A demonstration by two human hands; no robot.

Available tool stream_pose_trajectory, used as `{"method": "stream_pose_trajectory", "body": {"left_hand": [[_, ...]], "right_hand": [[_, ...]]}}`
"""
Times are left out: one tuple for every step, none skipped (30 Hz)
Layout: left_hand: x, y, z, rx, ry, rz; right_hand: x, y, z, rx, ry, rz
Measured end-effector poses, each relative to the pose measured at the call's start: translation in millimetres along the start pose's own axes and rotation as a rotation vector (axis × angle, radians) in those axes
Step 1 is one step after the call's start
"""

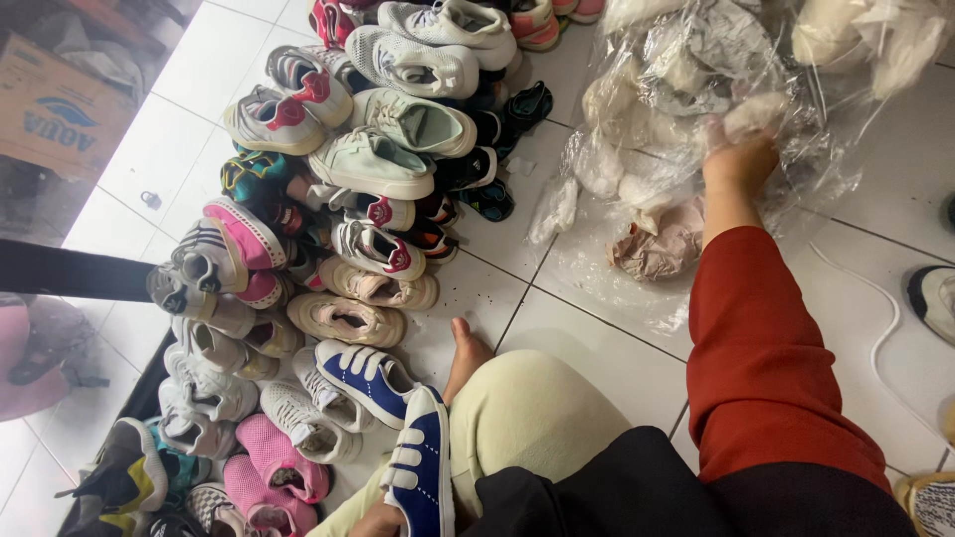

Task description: The person wipes a shoe with a cloth and stuffs the inside with crumpled newspaper taken from a plastic bag.

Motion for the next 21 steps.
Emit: {"method": "stream_pose_trajectory", "body": {"left_hand": [[-3.1, -3.1, 0.3, -0.008, 0.001, -0.001], [-4.5, -6.6, -2.0, -0.016, 0.003, -0.003], [-6.0, -9.8, -4.1, -0.023, 0.003, -0.004], [-7.6, -12.9, -6.4, -0.029, 0.004, -0.006], [-6.3, -15.2, -7.7, -0.036, 0.003, -0.007], [-4.8, -16.7, -8.2, -0.043, 0.001, -0.009], [-2.9, -17.4, -7.2, -0.05, -0.001, -0.011], [-4.6, -21.7, -10.0, -0.057, -0.004, -0.013], [-6.2, -25.3, -13.2, -0.064, -0.005, -0.015], [-7.6, -27.9, -16.1, -0.072, -0.007, -0.017], [-19.2, -52.8, -28.2, -0.083, -0.005, -0.02], [-30.5, -75.9, -40.0, -0.095, -0.004, -0.023], [-42.2, -97.2, -53.6, -0.106, 0.001, -0.026], [-42.3, -109.1, -57.2, -0.118, 0.005, -0.028], [-44.0, -120.5, -60.8, -0.126, 0.01, -0.032], [-46.8, -131.0, -63.7, -0.135, 0.015, -0.036], [-47.0, -141.7, -62.6, -0.15, 0.02, -0.041], [-47.4, -151.3, -61.6, -0.164, 0.026, -0.046], [-48.7, -160.1, -61.4, -0.181, 0.032, -0.05], [-46.3, -163.6, -62.1, -0.197, 0.039, -0.055], [-44.1, -165.3, -63.8, -0.212, 0.047, -0.056]], "right_hand": [[-1.8, 1.1, -2.9, 0.088, 0.163, -0.013], [-1.5, 3.2, -6.3, 0.091, 0.165, -0.018], [-1.5, 5.3, -5.8, 0.012, 0.09, -0.047], [-1.7, 7.6, -5.3, -0.068, 0.015, -0.076], [-11.8, -1.4, -0.4, -0.068, 0.016, -0.081], [-19.7, -10.4, 4.1, -0.054, 0.101, -0.036], [-27.5, -18.9, 8.5, -0.041, 0.184, 0.01], [-20.1, -10.4, 3.1, -0.041, 0.185, 0.005], [-12.9, -1.6, -0.8, -0.088, -0.078, -0.001], [-6.0, 7.9, -4.8, -0.136, -0.341, -0.008], [-14.4, -7.3, 3.1, -0.131, -0.341, -0.013], [-21.1, -21.9, 10.7, -0.118, -0.227, 0.016], [-27.1, -36.8, 18.0, -0.101, -0.111, 0.045], [-10.4, -15.3, 4.7, -0.093, -0.109, 0.041], [3.2, 7.0, -1.3, -0.241, -0.268, -0.072], [16.7, 31.3, -8.2, -0.389, -0.426, -0.186], [16.6, 32.6, -0.1, -0.379, -0.426, -0.19], [17.1, 34.9, 9.4, -0.402, -0.419, -0.182], [17.8, 37.0, 18.2, -0.424, -0.412, -0.174], [26.8, 50.1, 25.8, -0.412, -0.411, -0.18], [41.9, 60.3, 24.9, -0.105, -0.181, -0.095]]}}
Point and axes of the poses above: each hand's wrist, its own y-axis away from the middle knuckle, its own x-axis out of the back of the hand, z = x × y, the point moved 4 cm from there along -y, towards the middle knuckle, and after that the axes turned 13 degrees about y, right-handed, at the moved point
